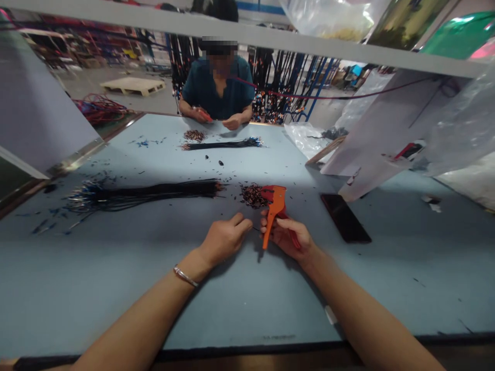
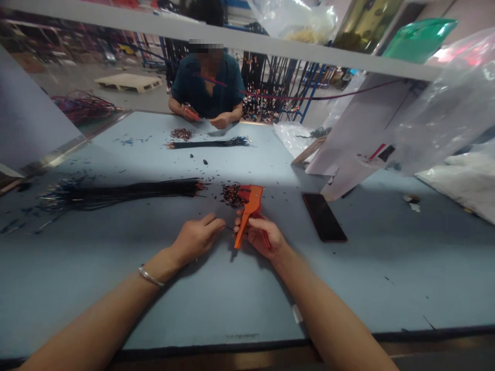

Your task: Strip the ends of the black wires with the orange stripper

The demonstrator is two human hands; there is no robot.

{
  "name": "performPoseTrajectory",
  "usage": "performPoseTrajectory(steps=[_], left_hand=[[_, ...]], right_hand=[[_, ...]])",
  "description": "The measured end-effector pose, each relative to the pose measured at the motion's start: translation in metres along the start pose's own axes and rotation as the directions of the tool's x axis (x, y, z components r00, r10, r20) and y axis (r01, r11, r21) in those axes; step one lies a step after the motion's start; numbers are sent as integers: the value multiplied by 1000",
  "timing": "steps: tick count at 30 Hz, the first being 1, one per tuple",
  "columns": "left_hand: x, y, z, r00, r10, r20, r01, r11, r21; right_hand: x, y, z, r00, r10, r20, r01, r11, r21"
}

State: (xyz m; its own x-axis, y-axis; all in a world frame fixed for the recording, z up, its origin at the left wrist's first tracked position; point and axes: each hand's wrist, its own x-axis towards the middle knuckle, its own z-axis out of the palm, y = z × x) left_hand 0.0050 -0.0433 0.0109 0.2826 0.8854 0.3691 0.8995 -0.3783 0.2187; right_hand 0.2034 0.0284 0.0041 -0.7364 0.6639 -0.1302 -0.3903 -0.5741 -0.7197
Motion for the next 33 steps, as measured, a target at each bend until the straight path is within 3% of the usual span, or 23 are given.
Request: performPoseTrajectory(steps=[10, 19, 26, 33], left_hand=[[1, 4, -5, 978, -115, -175, 70, 967, -245], [2, 13, -5, 994, -5, -111, -17, 981, -195], [-1, 9, 0, 991, -45, -125, 14, 970, -243], [-1, 9, 0, 989, -100, -109, 29, 855, -517]], right_hand=[[1, 7, 8, 995, -99, -27, 97, 992, -80], [-2, 12, 13, 996, -78, -52, 71, 988, -136], [-4, 10, 10, 998, -45, 42, 52, 984, -168], [-6, 5, 11, 984, -17, 178, 51, 981, -189]])
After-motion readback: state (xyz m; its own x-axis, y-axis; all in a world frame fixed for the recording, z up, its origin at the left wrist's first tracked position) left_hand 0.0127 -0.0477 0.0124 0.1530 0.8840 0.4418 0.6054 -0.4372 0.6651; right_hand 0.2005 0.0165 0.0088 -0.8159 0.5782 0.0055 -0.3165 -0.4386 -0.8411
